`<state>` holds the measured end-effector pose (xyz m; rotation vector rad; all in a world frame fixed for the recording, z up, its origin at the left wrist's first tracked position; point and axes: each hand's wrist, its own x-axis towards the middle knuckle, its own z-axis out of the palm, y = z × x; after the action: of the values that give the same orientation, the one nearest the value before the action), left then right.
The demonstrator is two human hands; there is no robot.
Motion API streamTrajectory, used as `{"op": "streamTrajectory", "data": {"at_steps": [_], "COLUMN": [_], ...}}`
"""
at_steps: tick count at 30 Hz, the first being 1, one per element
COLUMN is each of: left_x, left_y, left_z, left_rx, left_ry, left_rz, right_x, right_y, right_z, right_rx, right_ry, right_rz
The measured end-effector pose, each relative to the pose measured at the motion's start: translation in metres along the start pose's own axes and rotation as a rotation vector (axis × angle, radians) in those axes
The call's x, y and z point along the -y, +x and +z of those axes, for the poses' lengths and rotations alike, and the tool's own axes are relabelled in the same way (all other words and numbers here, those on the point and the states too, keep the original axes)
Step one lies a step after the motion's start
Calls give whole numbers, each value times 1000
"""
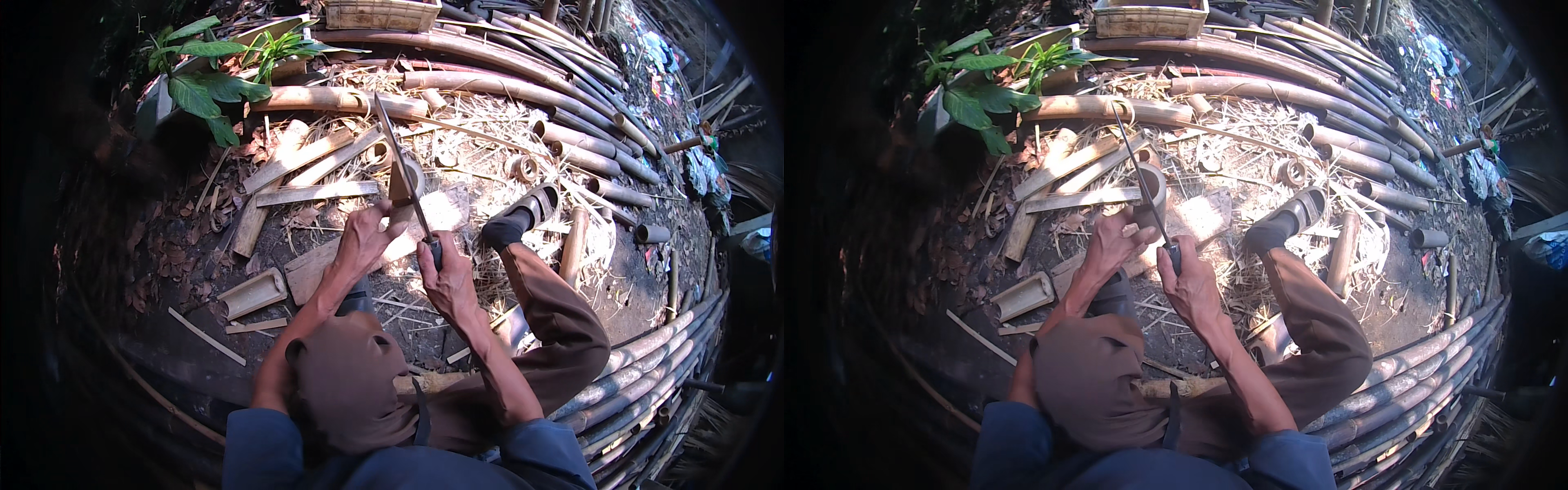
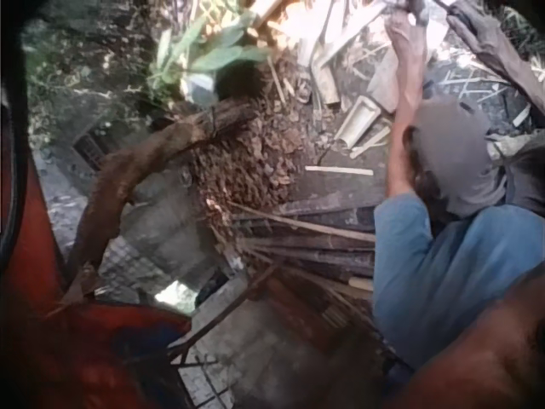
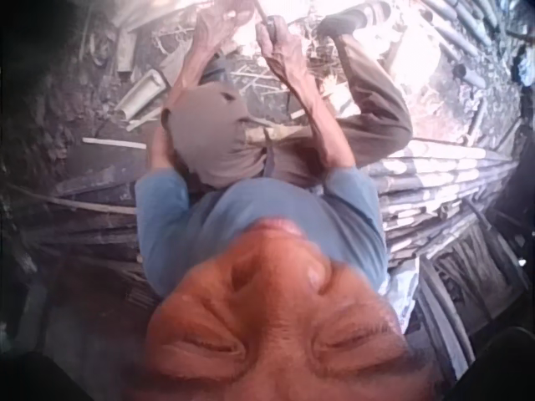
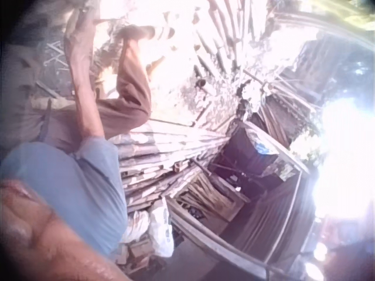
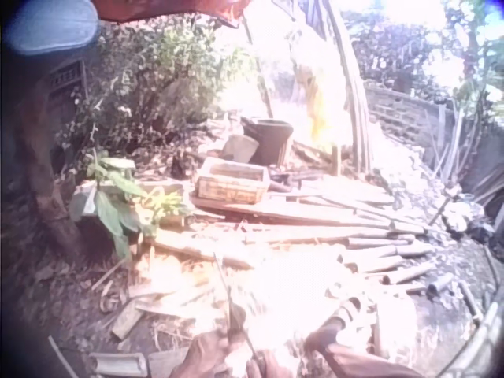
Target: The person sits on the ground and uses a machete to split bamboo poles into smaller pieces. They repeatedly strike the bamboo, separate the split sections, and continue processing additional pieces.
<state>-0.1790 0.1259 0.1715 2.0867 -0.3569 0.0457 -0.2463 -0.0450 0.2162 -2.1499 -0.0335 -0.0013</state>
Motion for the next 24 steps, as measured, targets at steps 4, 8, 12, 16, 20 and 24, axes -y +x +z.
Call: {"op": "streamTrajectory", "data": {"at_steps": [4, 8, 12, 16, 20, 24], "left_x": [97, 40, -24, 93, 61, 28], "left_y": [-26, -4, -2, -48, -22, 4], "left_z": [48, 17, -29, 28, 49, 12], "left_rx": [-218, -170, -274, -72, -133, -165], "left_ry": [55, -46, 130, 176, 83, 5], "left_rz": [12, -57, 241, 43, 130, 63], "right_x": [-28, 19, 95, -30, -38, 18], "right_y": [12, 10, 0, 8, 27, 17], "right_z": [46, -3, -66, 19, -14, -38], "right_rx": [114, 32, 140, 217, 190, 137], "right_ry": [-37, 24, -35, -90, -58, -82], "right_rz": [8, -97, -40, -16, 145, 29]}}
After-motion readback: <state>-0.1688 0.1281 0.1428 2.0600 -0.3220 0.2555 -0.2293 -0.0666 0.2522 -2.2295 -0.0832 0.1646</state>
